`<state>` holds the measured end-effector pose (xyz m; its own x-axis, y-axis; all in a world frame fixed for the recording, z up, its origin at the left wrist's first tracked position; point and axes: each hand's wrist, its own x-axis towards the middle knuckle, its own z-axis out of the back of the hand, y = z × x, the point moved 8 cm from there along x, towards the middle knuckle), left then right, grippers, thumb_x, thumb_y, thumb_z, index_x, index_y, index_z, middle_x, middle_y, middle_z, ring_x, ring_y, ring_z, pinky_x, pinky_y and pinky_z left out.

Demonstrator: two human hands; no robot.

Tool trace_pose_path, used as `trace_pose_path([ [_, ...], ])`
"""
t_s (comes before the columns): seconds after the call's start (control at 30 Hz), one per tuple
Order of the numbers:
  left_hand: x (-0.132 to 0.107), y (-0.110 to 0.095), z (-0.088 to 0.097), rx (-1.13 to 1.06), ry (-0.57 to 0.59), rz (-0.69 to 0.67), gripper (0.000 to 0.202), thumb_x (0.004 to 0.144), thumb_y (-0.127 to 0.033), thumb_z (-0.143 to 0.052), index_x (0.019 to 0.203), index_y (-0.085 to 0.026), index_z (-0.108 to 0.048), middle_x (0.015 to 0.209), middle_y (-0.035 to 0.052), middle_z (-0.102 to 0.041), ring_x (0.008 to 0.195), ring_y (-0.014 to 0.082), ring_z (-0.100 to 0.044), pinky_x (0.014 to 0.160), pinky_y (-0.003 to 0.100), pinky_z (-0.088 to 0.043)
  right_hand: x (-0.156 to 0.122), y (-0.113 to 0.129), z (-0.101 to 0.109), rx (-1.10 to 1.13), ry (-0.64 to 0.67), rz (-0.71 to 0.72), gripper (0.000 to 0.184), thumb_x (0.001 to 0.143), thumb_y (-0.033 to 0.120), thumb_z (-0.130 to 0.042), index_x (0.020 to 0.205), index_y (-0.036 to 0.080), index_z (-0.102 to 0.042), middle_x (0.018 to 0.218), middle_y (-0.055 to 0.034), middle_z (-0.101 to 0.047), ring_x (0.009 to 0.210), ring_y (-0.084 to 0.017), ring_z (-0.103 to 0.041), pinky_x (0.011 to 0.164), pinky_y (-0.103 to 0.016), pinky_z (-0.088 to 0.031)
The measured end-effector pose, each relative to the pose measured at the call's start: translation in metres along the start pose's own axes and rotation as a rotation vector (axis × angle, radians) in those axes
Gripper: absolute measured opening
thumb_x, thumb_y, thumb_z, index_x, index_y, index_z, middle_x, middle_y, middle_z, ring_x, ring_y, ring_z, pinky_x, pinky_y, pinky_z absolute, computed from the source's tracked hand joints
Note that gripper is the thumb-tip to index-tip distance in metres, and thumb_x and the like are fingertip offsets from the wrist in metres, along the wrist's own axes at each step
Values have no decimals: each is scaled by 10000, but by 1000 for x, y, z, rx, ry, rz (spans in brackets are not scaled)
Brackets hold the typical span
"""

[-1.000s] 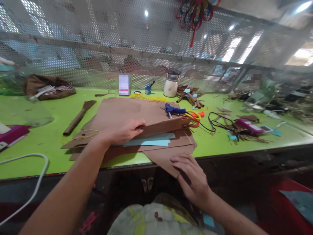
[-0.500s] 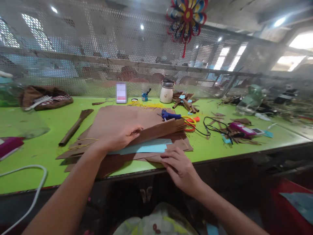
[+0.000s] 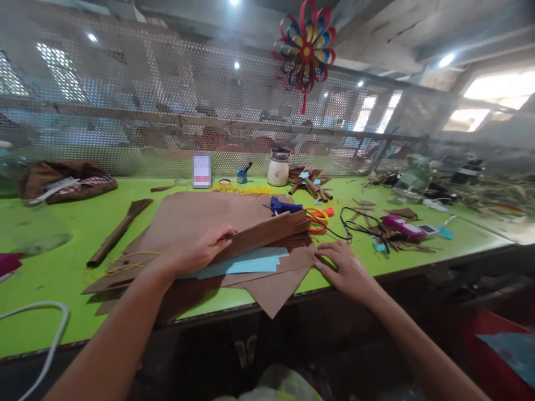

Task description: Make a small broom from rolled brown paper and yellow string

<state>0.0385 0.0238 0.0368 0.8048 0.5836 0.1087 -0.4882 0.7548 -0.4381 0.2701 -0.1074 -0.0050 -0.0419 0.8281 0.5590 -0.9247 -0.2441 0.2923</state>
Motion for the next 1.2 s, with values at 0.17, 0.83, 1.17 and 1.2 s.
trace_pose_path([
  [0.17, 2, 3, -1, -17, -11, 13, 307, 852, -355, -310, 953, -162, -526, 939, 55, -580, 850, 174, -511, 798, 298, -394, -7, 3, -3, 159, 71, 6, 253, 797, 276, -567, 1032, 192, -609, 1031, -90, -621, 988, -206, -533, 868, -404, -423],
  [0.83, 1, 5, -6, -9, -9, 44, 286, 830, -370, -324, 830, -165, -524, 808, 51, -564, 745, 173, -501, 719, 304, -409, -23, -79, 22, 582, -385, -648, 323, 662, 332, -626, 905, 122, -658, 665, -25, -617, 582, -122, -524, 549, -256, -422],
  [1.17, 0, 2, -14, -160, 72, -33, 303, 829, -409, -394, 939, -182, -562, 994, 62, -602, 912, 200, -529, 827, 319, -411, -45, -93, 36, 628, -635, -622, 259, 680, 285, -634, 907, 160, -650, 848, -52, -641, 738, -145, -568, 682, -286, -452],
  [1.2, 0, 2, -14, -162, 70, -33, 311, 829, -420, -395, 934, -182, -565, 1005, 65, -602, 921, 205, -530, 832, 324, -412, -46, -92, 38, 623, -658, -614, 258, 681, 281, -636, 910, 162, -649, 850, -51, -638, 743, -144, -567, 690, -287, -453],
])
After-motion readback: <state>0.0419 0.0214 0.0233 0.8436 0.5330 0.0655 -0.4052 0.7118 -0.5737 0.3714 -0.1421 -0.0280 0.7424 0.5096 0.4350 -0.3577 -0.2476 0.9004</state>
